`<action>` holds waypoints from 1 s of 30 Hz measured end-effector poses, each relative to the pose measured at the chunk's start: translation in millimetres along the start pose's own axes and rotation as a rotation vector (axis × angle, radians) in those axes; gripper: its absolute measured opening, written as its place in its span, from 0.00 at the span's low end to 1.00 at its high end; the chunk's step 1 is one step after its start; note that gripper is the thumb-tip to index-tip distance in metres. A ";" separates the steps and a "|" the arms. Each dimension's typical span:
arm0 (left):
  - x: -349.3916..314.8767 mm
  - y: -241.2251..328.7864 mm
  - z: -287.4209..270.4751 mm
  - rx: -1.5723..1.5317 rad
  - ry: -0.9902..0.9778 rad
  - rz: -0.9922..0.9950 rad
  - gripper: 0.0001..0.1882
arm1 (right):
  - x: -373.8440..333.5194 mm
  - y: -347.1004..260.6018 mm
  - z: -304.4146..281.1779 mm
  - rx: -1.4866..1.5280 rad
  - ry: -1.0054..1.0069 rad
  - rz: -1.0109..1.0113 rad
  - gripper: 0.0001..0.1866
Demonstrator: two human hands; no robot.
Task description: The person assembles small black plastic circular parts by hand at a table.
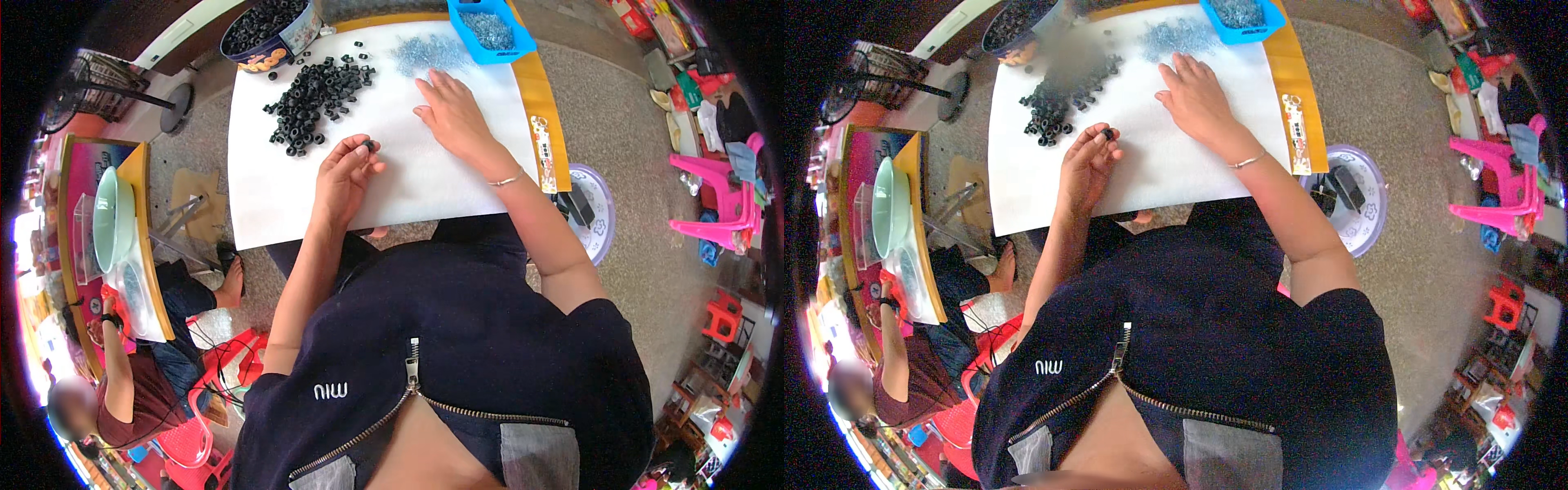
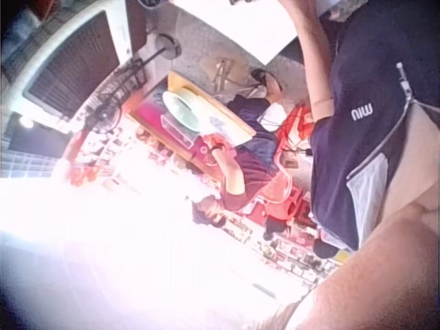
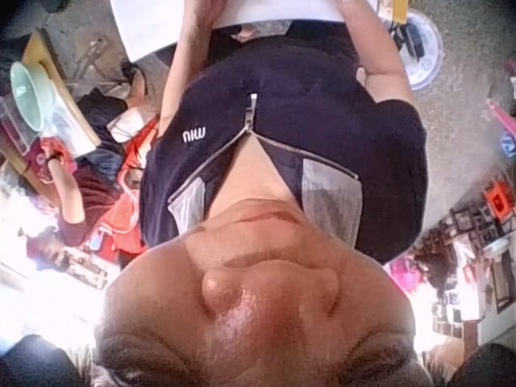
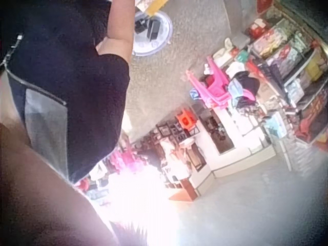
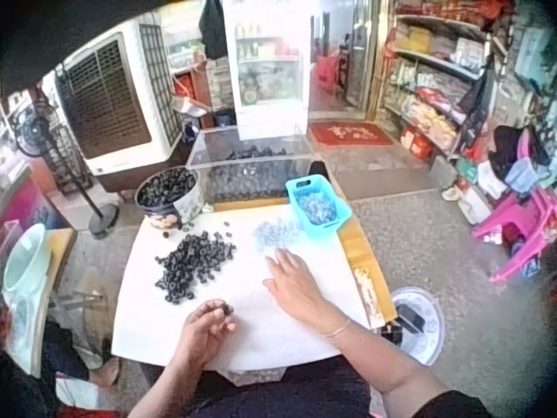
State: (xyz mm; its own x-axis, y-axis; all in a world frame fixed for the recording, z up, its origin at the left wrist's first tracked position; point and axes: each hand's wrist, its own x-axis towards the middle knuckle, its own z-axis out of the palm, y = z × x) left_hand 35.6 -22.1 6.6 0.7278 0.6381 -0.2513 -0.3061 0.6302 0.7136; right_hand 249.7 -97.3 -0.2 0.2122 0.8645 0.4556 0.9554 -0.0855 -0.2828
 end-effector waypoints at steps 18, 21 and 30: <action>-4.7 1.8 0.6 -0.034 -0.051 0.013 0.11 | -14.8 -5.0 -15.5 0.198 0.206 0.197 0.05; -5.3 1.6 0.0 -0.037 -0.048 0.011 0.09 | -4.5 -0.7 -4.4 0.155 0.157 0.281 0.07; -5.7 1.6 -1.2 -0.047 -0.046 0.011 0.09 | -1.0 8.5 9.8 0.369 0.223 0.230 0.06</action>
State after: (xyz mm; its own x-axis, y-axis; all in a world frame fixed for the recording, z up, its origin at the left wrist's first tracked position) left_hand 30.3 -24.2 8.4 0.7516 0.6244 -0.2126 -0.3419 0.6444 0.6840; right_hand 255.5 -94.0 -11.3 0.4865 0.7135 0.5042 0.7504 -0.0457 -0.6594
